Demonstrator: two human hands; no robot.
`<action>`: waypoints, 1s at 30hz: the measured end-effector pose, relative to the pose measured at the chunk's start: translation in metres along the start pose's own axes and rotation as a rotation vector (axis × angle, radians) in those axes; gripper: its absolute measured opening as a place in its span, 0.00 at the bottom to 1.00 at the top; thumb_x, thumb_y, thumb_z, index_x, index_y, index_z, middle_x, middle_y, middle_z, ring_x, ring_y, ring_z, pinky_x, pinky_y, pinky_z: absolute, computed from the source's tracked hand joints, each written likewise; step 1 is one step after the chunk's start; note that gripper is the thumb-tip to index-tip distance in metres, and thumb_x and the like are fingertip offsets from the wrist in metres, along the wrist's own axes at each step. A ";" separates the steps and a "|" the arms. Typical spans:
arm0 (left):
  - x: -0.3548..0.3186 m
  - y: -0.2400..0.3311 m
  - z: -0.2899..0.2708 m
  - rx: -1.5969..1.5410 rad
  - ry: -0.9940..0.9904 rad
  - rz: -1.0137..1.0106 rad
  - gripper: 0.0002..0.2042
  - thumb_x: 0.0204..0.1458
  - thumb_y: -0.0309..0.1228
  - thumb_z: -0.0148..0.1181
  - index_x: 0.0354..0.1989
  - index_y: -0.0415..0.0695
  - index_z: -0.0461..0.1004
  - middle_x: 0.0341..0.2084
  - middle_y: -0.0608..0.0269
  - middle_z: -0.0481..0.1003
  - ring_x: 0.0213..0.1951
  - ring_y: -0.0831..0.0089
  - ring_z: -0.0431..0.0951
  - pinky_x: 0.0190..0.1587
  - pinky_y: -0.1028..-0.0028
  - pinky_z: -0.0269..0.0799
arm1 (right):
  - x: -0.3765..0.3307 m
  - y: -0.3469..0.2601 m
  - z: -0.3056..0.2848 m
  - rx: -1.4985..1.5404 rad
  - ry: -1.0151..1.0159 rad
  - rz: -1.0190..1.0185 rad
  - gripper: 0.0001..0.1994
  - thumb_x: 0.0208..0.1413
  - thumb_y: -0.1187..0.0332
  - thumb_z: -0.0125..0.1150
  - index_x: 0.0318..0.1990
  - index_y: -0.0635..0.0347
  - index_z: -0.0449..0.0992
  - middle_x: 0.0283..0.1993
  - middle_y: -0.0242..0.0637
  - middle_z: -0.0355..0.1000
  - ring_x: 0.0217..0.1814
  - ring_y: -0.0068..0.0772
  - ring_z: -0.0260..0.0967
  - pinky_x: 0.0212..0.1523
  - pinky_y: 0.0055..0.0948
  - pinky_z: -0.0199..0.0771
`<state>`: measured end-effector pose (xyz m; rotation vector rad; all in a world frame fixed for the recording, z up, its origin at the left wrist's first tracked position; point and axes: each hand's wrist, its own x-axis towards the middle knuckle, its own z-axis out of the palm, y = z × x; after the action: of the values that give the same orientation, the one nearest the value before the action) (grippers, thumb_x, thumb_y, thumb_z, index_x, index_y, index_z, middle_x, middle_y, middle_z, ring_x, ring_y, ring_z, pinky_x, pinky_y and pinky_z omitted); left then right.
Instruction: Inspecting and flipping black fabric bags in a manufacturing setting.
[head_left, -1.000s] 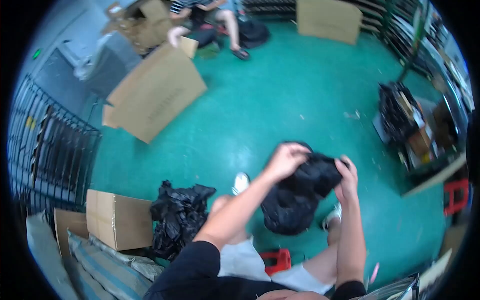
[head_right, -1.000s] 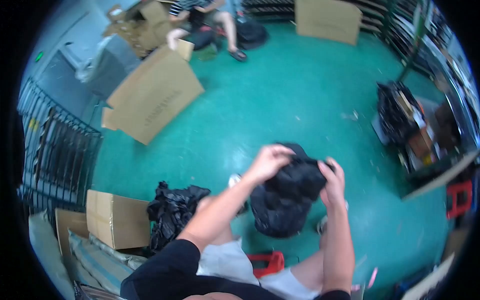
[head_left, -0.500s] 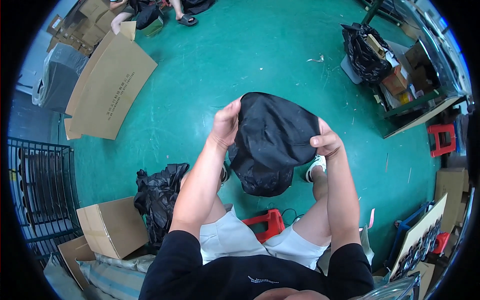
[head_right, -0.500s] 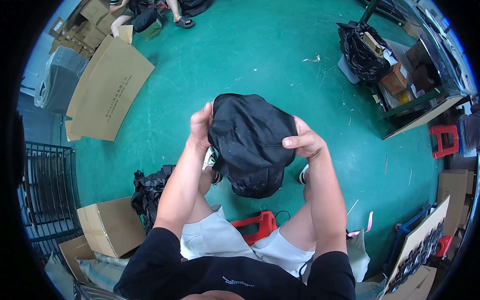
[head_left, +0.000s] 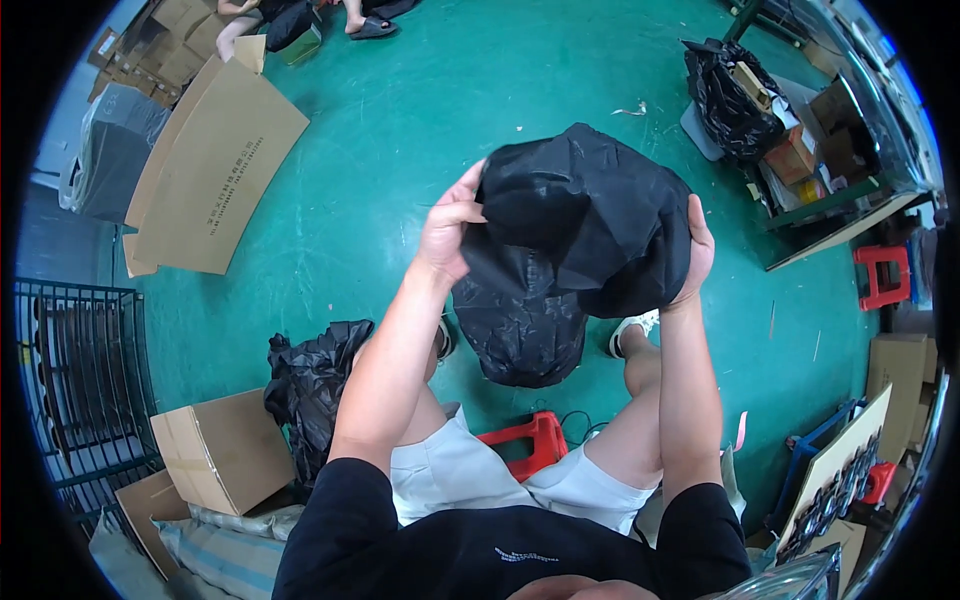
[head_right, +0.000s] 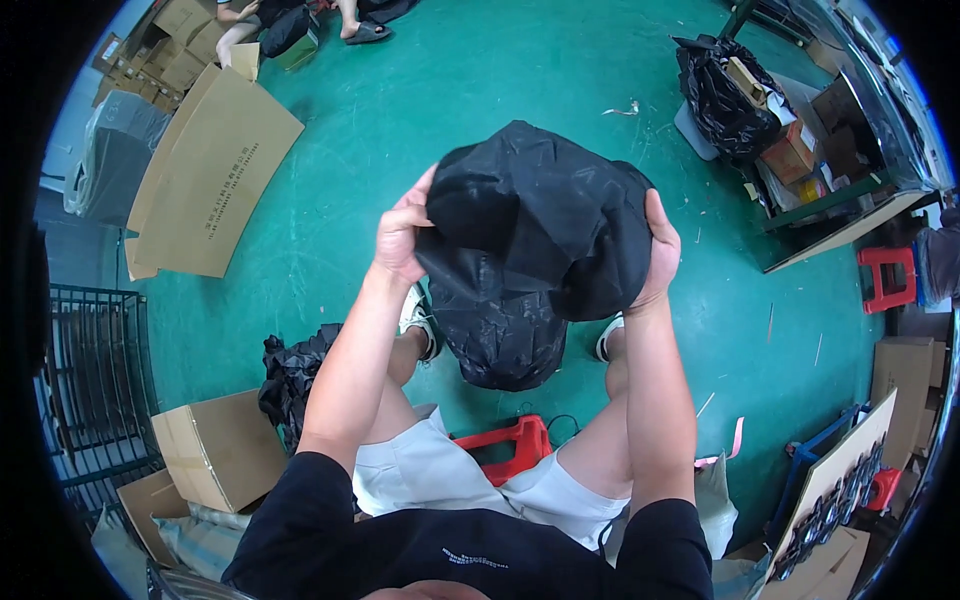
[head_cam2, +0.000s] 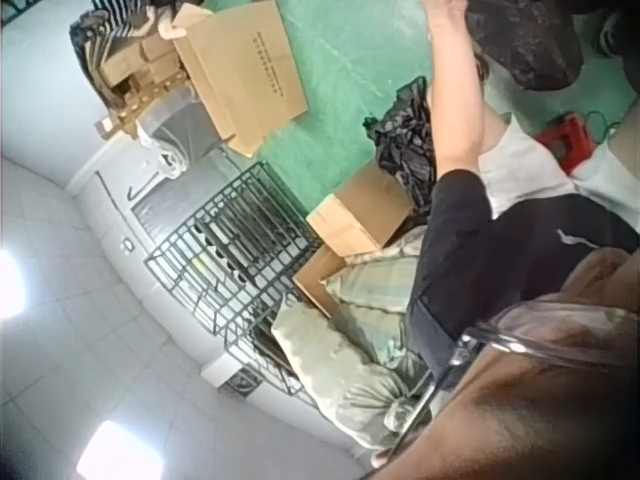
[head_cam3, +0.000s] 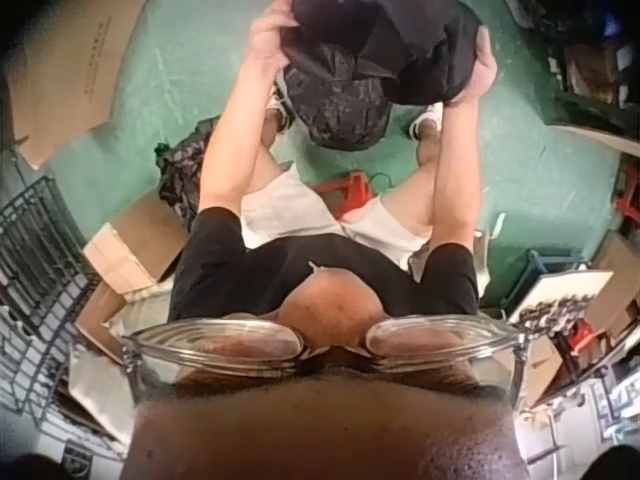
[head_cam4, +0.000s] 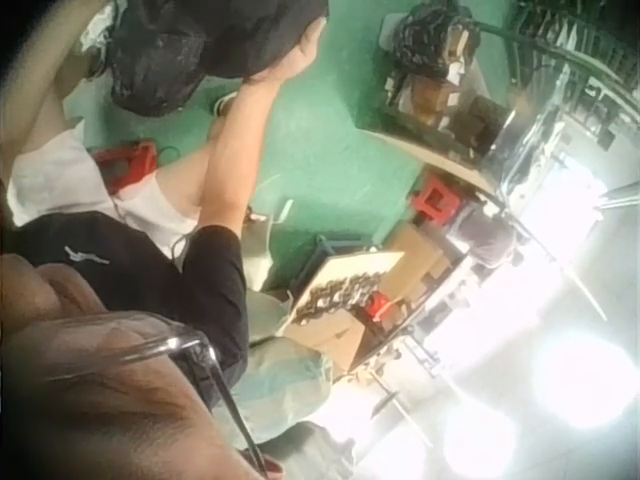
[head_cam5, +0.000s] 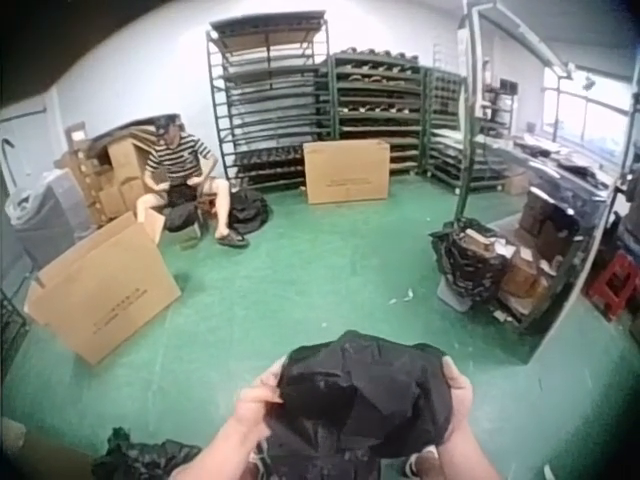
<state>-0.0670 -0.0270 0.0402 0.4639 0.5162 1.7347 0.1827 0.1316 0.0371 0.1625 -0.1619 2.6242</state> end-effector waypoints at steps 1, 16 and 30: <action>0.002 -0.004 -0.003 0.105 0.035 -0.017 0.30 0.42 0.21 0.50 0.60 0.35 0.63 0.51 0.50 0.74 0.52 0.63 0.76 0.58 0.67 0.70 | 0.000 0.001 0.002 0.007 -0.020 0.002 0.27 0.69 0.55 0.37 0.65 0.69 0.61 0.68 0.54 0.59 0.70 0.54 0.56 0.72 0.51 0.49; 0.006 -0.024 -0.005 -0.055 0.248 -0.185 0.10 0.62 0.30 0.47 0.45 0.42 0.73 0.42 0.60 0.78 0.47 0.68 0.79 0.52 0.65 0.74 | -0.006 -0.013 -0.013 -0.194 -0.040 -0.151 0.29 0.66 0.48 0.41 0.62 0.64 0.67 0.64 0.50 0.66 0.67 0.51 0.62 0.70 0.49 0.55; 0.000 0.010 -0.022 -0.281 0.085 -0.037 0.22 0.61 0.40 0.42 0.52 0.34 0.72 0.49 0.49 0.76 0.48 0.58 0.79 0.55 0.60 0.73 | -0.002 -0.030 -0.003 -0.554 0.172 -0.110 0.27 0.52 0.66 0.54 0.59 0.72 0.67 0.57 0.52 0.72 0.57 0.48 0.71 0.62 0.43 0.67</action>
<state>-0.0873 -0.0314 0.0284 0.1805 0.3315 1.7634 0.1992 0.1571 0.0366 -0.2363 -0.7792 2.3674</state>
